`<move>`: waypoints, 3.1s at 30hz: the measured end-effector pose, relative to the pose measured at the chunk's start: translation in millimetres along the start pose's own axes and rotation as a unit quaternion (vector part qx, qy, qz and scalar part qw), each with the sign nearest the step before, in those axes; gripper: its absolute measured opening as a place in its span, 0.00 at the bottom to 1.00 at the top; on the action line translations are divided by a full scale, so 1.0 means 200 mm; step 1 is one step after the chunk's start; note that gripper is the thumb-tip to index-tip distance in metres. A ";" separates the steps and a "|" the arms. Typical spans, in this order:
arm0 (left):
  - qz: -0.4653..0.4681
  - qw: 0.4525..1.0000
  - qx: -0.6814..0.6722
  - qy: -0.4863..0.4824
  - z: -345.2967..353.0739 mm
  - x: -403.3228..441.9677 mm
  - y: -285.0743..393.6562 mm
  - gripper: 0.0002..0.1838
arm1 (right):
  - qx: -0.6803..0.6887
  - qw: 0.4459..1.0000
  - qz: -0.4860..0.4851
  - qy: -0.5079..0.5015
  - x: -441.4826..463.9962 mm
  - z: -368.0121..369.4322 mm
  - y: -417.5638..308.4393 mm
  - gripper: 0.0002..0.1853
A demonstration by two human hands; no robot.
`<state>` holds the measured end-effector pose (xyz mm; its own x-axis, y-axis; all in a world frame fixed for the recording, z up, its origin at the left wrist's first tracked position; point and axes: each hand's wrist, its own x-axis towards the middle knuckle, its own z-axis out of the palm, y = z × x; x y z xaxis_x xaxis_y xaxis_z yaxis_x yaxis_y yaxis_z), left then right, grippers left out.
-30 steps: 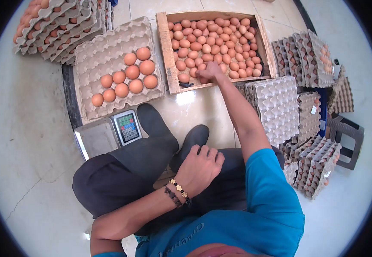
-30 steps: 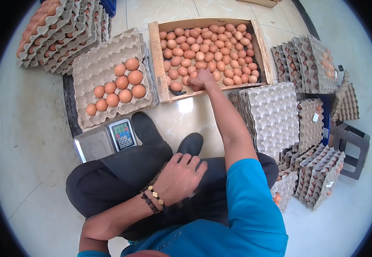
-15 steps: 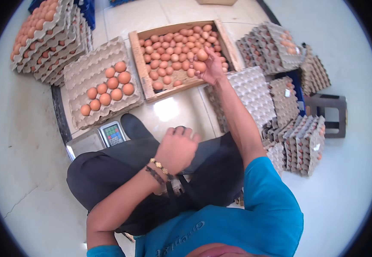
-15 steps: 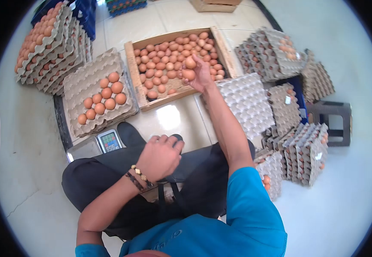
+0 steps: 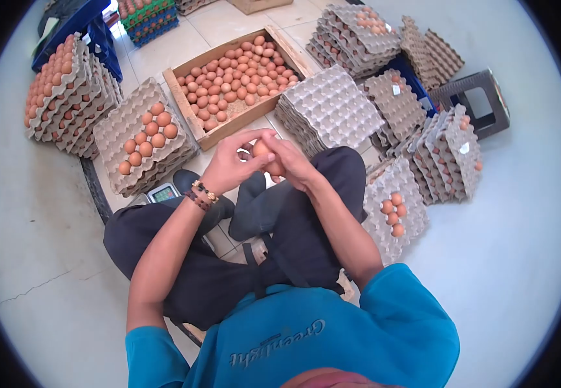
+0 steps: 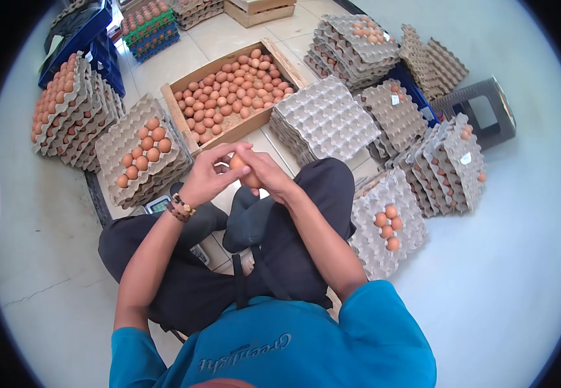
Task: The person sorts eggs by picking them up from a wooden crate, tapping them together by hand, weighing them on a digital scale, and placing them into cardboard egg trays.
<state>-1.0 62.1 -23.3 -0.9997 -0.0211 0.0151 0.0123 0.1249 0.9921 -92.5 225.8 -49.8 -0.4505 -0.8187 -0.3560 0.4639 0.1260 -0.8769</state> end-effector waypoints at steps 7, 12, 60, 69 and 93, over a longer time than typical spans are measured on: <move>-0.087 0.937 -0.337 -0.016 -0.11 -0.07 -0.04 0.31 | 0.392 0.915 -0.033 -0.087 -0.14 0.02 0.07 0.33; -0.087 0.870 -0.485 -0.006 -0.15 -0.14 -0.06 0.33 | 0.452 0.879 -0.063 -0.136 -0.18 0.06 0.07 0.36; -0.102 0.714 0.421 0.550 -1.37 -0.70 -1.14 0.19 | 0.285 0.942 0.045 0.172 0.11 -0.04 0.60 0.18; -0.034 0.950 0.222 0.218 -0.29 -0.64 -0.38 0.29 | 0.332 0.942 0.054 0.004 0.11 0.13 0.54 0.29; -0.118 0.858 -0.306 0.396 -0.85 -0.85 -0.62 0.18 | 0.237 0.967 0.069 0.060 0.01 0.16 0.51 0.33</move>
<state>170.7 -119.2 -128.3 -0.6505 -0.6708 -0.3563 0.0624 -0.5147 0.8551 -22.2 218.9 -130.9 -0.4310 -0.7386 -0.5183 0.8110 -0.0652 -0.5814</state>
